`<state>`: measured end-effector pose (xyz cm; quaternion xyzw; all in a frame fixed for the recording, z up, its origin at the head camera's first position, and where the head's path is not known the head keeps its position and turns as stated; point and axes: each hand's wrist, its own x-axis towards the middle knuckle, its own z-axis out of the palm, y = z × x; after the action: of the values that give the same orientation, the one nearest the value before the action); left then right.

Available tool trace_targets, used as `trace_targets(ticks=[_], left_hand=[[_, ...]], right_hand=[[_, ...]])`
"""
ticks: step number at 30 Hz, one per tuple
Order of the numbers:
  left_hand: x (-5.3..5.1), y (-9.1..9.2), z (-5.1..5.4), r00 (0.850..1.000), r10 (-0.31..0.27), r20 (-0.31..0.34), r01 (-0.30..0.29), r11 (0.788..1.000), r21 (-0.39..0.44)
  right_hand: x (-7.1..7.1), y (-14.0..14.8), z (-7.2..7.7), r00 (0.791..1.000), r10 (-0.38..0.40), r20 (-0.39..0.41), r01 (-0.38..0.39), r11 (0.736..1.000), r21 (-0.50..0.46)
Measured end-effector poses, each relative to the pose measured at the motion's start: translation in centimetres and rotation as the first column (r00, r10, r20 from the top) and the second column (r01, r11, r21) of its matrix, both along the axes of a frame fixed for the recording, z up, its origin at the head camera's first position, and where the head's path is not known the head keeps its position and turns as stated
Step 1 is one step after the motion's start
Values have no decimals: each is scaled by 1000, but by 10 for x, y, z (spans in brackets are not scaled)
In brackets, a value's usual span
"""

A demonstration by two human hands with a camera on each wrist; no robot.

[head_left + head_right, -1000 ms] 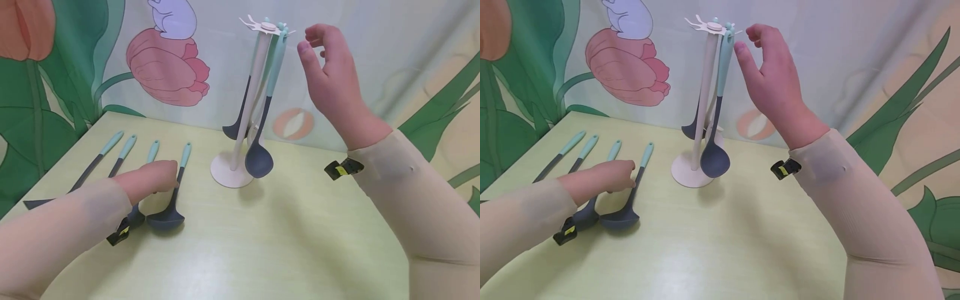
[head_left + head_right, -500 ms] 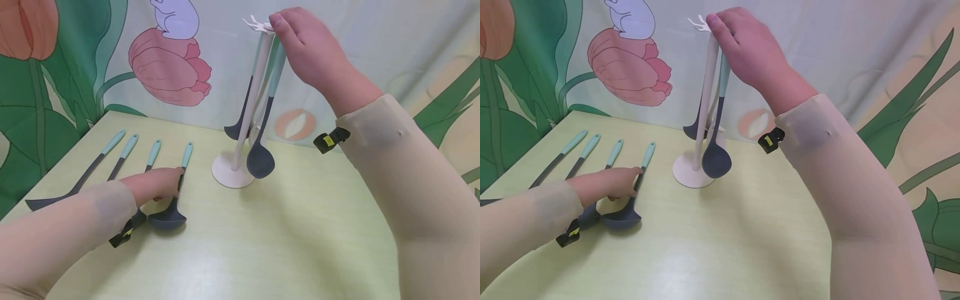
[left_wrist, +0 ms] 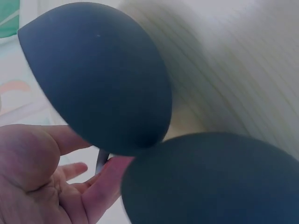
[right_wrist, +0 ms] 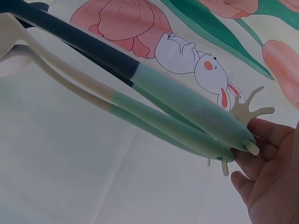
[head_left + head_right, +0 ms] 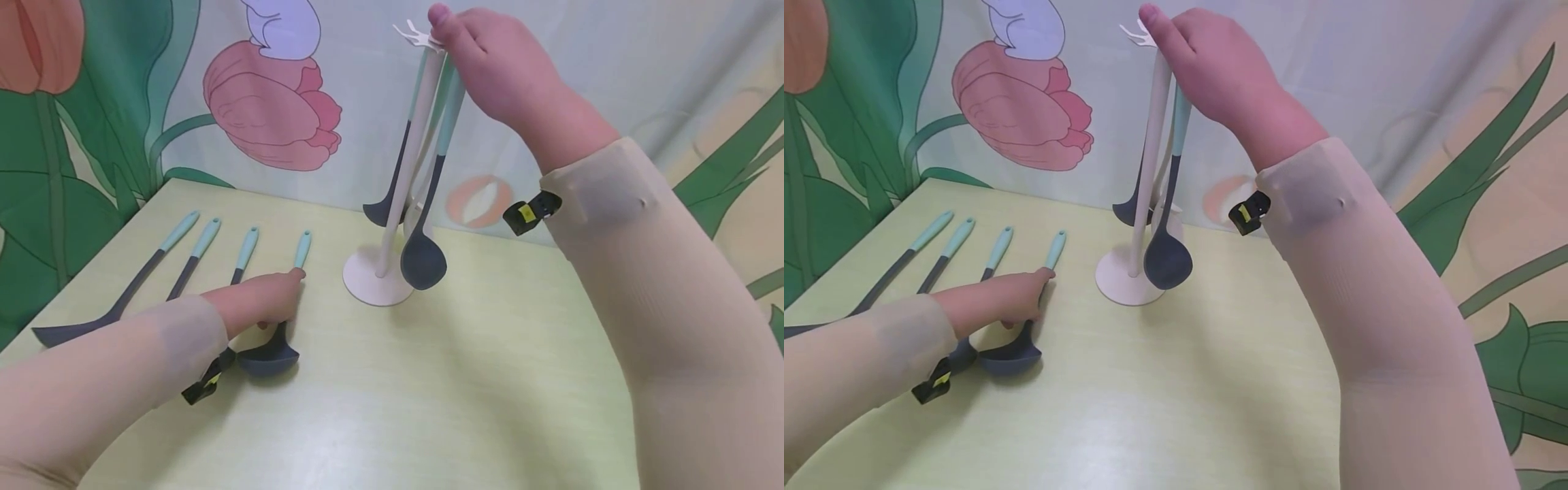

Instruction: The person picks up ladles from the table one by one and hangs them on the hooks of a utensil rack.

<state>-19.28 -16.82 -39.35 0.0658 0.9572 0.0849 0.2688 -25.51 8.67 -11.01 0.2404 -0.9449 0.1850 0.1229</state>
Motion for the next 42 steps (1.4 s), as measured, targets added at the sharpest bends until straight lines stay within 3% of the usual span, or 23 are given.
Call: trace_targets(ticks=[2,3,6,10,18,26,30,36,42], left_hand=[[0,2,2,999,-31,-8,31,999,-24],[1,3,2,1000,6,-3,-6,1000,4],[0,4,1,1000,-23,-10,23,999,-28],[-1,3,-3,1000,17,2,-17,1000,-14],[-2,0,-8,997,74,-15,-73,993,95],[1,2,-3,986,122,-112,-101,978,183],[4,4,7,971,122,-203,-76,972,221],[9,11,25,938,130,-321,-34,958,286],[21,15,46,890,138,-434,11,947,322]], right_hand=[[0,0,1,1000,-9,-2,9,1000,5],[0,0,2,1000,-11,-5,11,1000,7],[0,1,4,1000,-14,-9,14,1000,12],[-1,2,3,1000,-12,-9,12,1000,12],[-7,3,5,1000,-11,-11,11,999,48],[-10,2,7,999,-22,28,20,996,82],[-9,6,7,999,-25,30,22,997,76],[-8,8,6,999,-39,22,37,996,75],[-7,4,7,999,-30,21,28,996,80]])
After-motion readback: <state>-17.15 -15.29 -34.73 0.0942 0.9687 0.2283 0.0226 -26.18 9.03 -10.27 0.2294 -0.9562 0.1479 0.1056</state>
